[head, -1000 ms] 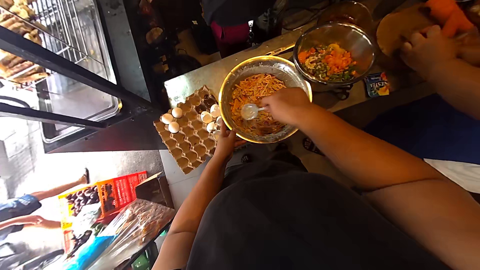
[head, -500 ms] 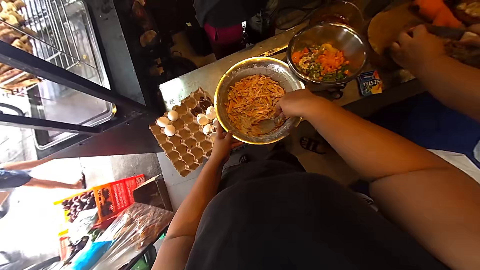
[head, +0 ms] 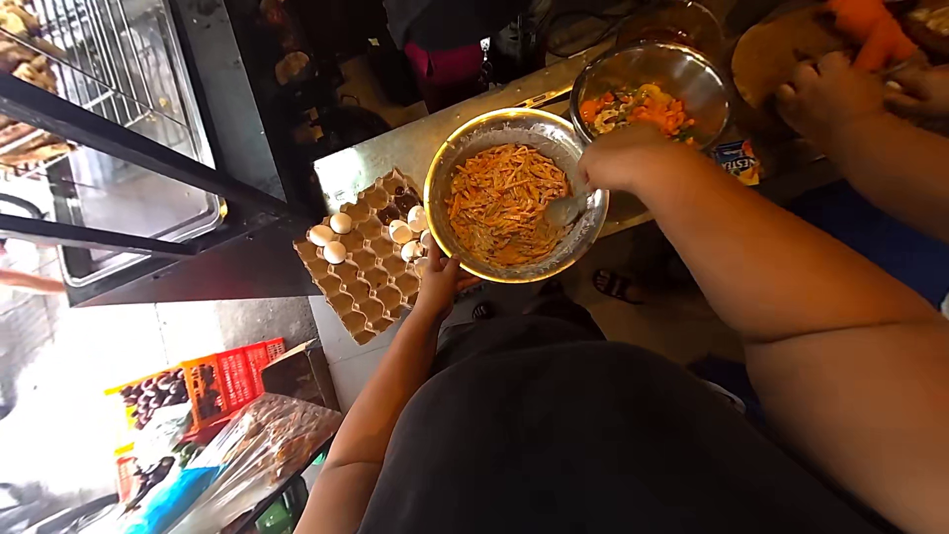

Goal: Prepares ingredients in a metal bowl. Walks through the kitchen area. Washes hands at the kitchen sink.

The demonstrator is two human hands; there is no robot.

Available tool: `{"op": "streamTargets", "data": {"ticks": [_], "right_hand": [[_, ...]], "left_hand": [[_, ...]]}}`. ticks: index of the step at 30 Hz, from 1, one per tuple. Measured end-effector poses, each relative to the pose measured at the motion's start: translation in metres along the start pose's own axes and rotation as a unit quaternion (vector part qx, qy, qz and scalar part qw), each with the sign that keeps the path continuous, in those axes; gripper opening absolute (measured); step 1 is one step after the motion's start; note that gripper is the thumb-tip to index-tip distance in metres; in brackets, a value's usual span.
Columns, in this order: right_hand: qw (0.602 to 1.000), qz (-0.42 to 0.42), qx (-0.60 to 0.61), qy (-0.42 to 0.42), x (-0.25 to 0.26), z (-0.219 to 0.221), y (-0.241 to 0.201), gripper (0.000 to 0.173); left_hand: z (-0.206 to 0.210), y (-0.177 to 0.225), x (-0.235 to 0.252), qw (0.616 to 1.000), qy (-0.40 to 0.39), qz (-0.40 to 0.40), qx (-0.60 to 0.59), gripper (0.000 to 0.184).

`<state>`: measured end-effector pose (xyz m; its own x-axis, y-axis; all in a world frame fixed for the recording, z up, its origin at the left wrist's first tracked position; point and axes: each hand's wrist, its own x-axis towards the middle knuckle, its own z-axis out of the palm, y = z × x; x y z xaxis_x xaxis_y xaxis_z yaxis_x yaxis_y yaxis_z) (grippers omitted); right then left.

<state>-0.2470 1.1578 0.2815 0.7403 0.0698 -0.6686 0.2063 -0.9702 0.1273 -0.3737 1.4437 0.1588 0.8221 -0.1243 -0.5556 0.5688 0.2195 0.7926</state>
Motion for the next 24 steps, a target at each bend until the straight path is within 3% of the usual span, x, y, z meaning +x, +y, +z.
{"op": "streamTargets", "data": {"ticks": [3, 7, 11, 13, 18, 24], "right_hand": [[0.999, 0.023, 0.002, 0.028, -0.007, -0.015, 0.004, 0.021], [0.999, 0.041, -0.008, 0.005, 0.022, 0.006, 0.004, 0.02], [0.996, 0.05, 0.02, 0.069, -0.016, -0.021, -0.01, 0.023], [0.996, 0.015, 0.04, 0.074, -0.022, -0.023, -0.014, 0.024], [0.994, -0.054, 0.096, -0.004, 0.033, 0.033, -0.011, 0.026], [0.986, 0.095, 0.032, 0.132, -0.037, -0.014, -0.028, 0.013]], "left_hand": [[0.001, 0.0, -0.006, 1.0, 0.006, -0.005, 0.019, 0.069], [0.003, 0.001, -0.004, 1.0, 0.005, 0.003, 0.012, 0.069], [-0.001, 0.0, -0.002, 1.0, 0.002, -0.003, -0.003, 0.071], [-0.001, -0.001, -0.002, 1.0, 0.002, -0.003, -0.002, 0.069], [0.004, 0.004, -0.003, 1.0, 0.009, 0.0, 0.006, 0.07], [0.002, 0.001, -0.004, 1.0, 0.01, -0.011, 0.013, 0.069]]}}
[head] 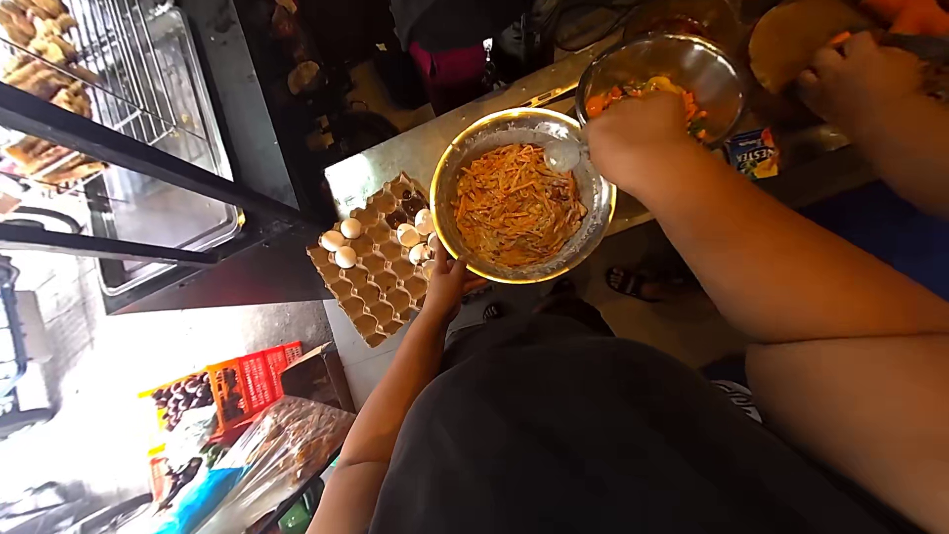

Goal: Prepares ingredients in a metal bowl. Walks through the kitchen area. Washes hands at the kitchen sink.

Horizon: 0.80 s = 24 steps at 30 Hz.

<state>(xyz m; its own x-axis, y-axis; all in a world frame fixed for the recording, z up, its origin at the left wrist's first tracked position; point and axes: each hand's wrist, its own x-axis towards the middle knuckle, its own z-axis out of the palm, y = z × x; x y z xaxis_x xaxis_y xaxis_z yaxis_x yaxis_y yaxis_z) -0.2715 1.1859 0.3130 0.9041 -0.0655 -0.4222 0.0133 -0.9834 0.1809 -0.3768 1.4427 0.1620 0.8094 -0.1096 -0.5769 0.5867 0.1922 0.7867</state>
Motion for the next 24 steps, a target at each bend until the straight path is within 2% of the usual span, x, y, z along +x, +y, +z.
{"op": "streamTargets", "data": {"ticks": [2, 5, 8, 11, 20, 24], "right_hand": [[1.0, 0.019, -0.019, 0.011, 0.009, 0.008, -0.007, 0.013], [1.0, -0.016, -0.009, 0.01, 0.035, 0.049, -0.01, 0.018], [0.998, -0.052, -0.01, -0.031, 0.027, 0.081, -0.013, 0.022], [0.998, -0.035, 0.023, -0.056, 0.019, 0.083, -0.002, 0.028], [0.972, -0.015, 0.22, -0.083, 0.02, 0.1, -0.004, 0.031], [0.949, -0.023, 0.313, -0.044, 0.011, 0.116, 0.019, 0.028]], "left_hand": [[0.001, 0.001, 0.001, 1.0, 0.001, 0.004, -0.004, 0.068], [0.0, 0.001, 0.002, 1.0, -0.006, 0.013, -0.012, 0.069], [-0.001, 0.0, 0.0, 1.0, -0.007, 0.008, 0.002, 0.069], [-0.002, 0.0, 0.001, 1.0, -0.013, 0.009, 0.006, 0.069], [0.0, 0.004, 0.002, 1.0, -0.004, -0.007, -0.006, 0.071], [0.0, 0.004, 0.002, 1.0, -0.004, -0.005, -0.008, 0.071]]}}
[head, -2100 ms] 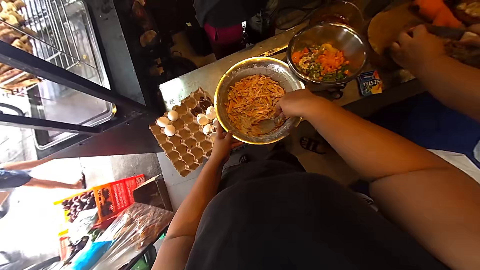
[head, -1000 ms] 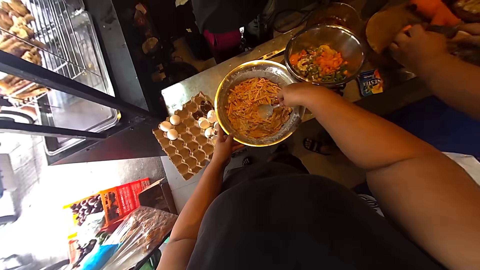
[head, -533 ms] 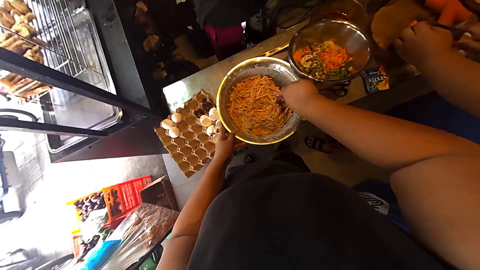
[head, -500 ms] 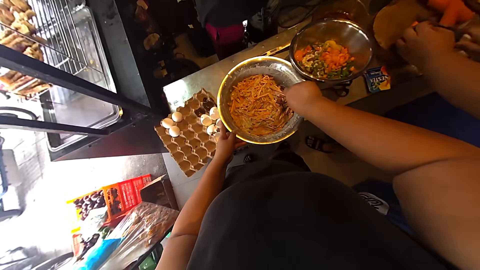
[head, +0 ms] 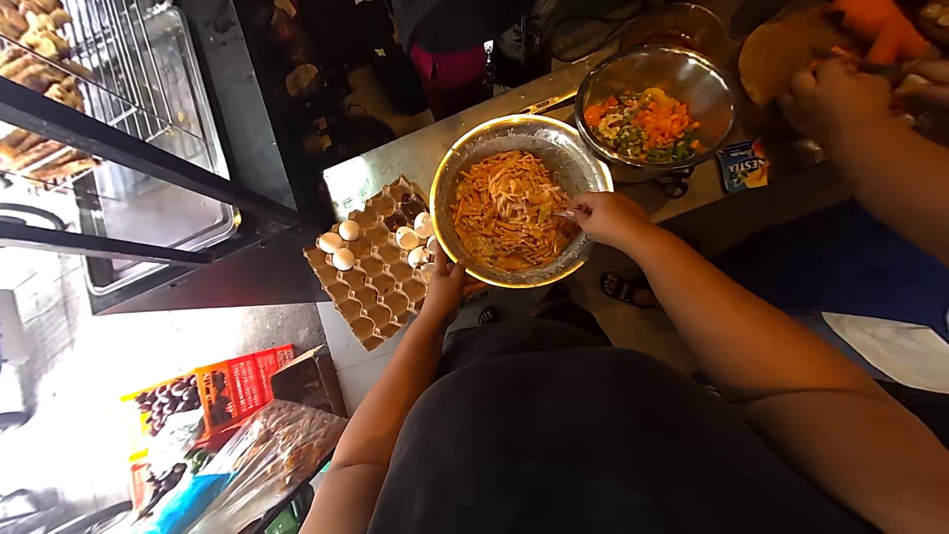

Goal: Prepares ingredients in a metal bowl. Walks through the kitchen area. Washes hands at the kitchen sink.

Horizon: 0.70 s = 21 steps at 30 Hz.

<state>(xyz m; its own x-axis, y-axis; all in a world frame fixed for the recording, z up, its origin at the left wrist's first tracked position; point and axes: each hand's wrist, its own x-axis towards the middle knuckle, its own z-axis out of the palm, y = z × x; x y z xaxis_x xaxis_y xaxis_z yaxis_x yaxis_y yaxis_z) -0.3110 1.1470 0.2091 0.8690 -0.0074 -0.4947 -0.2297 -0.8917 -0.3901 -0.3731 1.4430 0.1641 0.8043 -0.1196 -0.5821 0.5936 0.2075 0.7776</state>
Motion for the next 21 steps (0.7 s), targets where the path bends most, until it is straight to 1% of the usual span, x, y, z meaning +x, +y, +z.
{"op": "streamTargets", "data": {"ticks": [3, 10, 14, 17, 19, 21], "right_hand": [[0.996, -0.028, 0.08, 0.033, -0.012, -0.002, 0.01, 0.026], [0.979, -0.036, 0.189, 0.069, -0.034, -0.008, 0.012, 0.024], [0.978, -0.053, 0.181, 0.091, -0.039, -0.008, 0.017, 0.023], [0.981, -0.041, 0.169, 0.09, -0.041, -0.009, 0.015, 0.023], [0.985, -0.026, 0.137, 0.1, -0.045, -0.011, 0.008, 0.025], [0.991, -0.016, 0.076, 0.109, -0.05, -0.012, -0.005, 0.027]], "left_hand": [[0.0, 0.0, 0.001, 1.0, 0.001, 0.004, 0.002, 0.07], [-0.001, -0.002, 0.001, 1.0, -0.004, 0.013, 0.003, 0.071], [0.0, 0.001, -0.002, 1.0, -0.009, 0.015, 0.011, 0.069], [-0.001, 0.0, -0.002, 1.0, -0.011, 0.015, 0.007, 0.07], [-0.001, 0.0, -0.002, 1.0, -0.012, 0.014, 0.001, 0.07], [-0.001, 0.0, -0.002, 1.0, -0.01, 0.01, 0.002, 0.07]]}}
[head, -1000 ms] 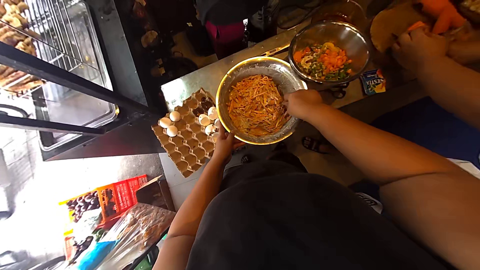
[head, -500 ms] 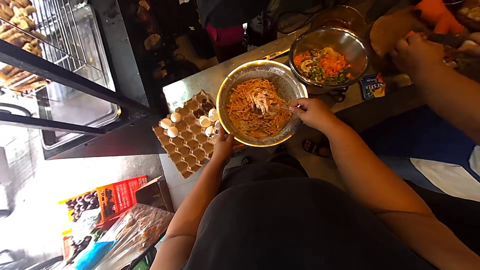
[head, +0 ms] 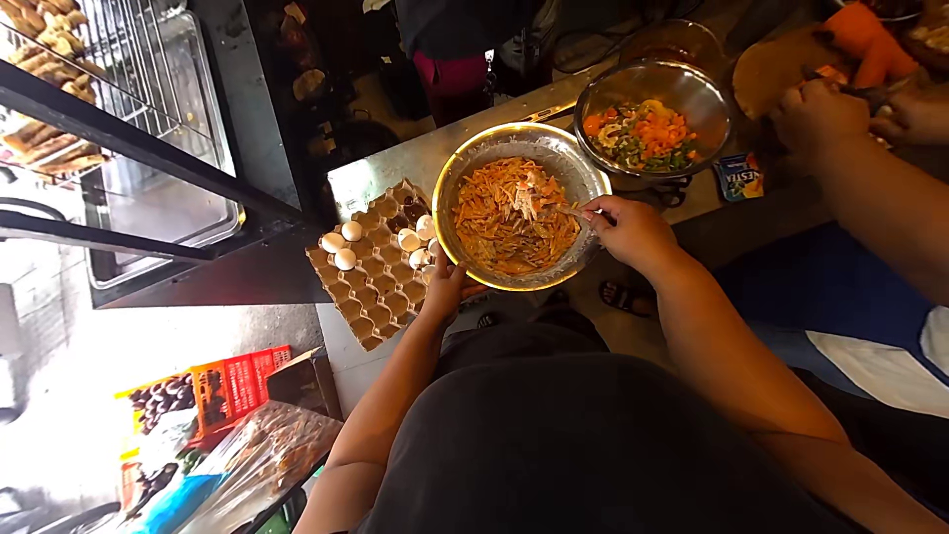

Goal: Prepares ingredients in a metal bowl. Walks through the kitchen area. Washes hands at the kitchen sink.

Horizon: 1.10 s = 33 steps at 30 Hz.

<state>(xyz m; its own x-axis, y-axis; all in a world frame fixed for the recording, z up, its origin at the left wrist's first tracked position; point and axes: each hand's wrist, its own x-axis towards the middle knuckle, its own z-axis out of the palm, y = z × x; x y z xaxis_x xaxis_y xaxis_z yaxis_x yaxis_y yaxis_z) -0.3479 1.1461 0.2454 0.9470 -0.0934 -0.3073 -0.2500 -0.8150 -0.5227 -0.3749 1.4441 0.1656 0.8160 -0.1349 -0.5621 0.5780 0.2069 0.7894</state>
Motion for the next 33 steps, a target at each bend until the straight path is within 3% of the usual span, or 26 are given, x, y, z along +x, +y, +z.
{"op": "streamTargets", "data": {"ticks": [4, 9, 13, 17, 19, 24, 28, 33], "right_hand": [[0.995, -0.029, -0.091, -0.001, -0.001, 0.009, -0.021, 0.035], [0.991, -0.067, -0.109, 0.025, 0.011, 0.019, -0.031, 0.035], [0.977, -0.01, -0.212, 0.028, 0.028, 0.006, -0.047, 0.039], [0.946, 0.076, -0.314, -0.036, 0.058, 0.008, -0.044, 0.035], [0.938, 0.069, -0.333, -0.063, 0.068, 0.017, -0.038, 0.035], [0.968, 0.04, -0.235, -0.077, 0.091, 0.041, -0.039, 0.047], [0.985, -0.005, -0.142, -0.095, 0.097, 0.054, -0.027, 0.036], [0.987, -0.055, -0.136, -0.059, 0.059, 0.022, -0.019, 0.033]], "left_hand": [[0.001, 0.0, 0.0, 1.0, 0.003, -0.004, -0.003, 0.071], [0.0, -0.001, 0.002, 1.0, 0.006, -0.003, -0.008, 0.073], [-0.001, -0.001, 0.002, 1.0, 0.001, 0.0, -0.013, 0.072], [-0.001, -0.001, 0.003, 1.0, 0.002, -0.001, -0.018, 0.073], [-0.001, 0.0, 0.004, 1.0, 0.004, -0.004, -0.016, 0.072], [0.003, 0.006, 0.002, 1.0, 0.013, -0.013, 0.009, 0.073], [0.004, 0.004, 0.002, 1.0, 0.019, -0.011, -0.002, 0.071], [0.003, 0.004, 0.002, 1.0, 0.011, -0.011, -0.012, 0.069]]}}
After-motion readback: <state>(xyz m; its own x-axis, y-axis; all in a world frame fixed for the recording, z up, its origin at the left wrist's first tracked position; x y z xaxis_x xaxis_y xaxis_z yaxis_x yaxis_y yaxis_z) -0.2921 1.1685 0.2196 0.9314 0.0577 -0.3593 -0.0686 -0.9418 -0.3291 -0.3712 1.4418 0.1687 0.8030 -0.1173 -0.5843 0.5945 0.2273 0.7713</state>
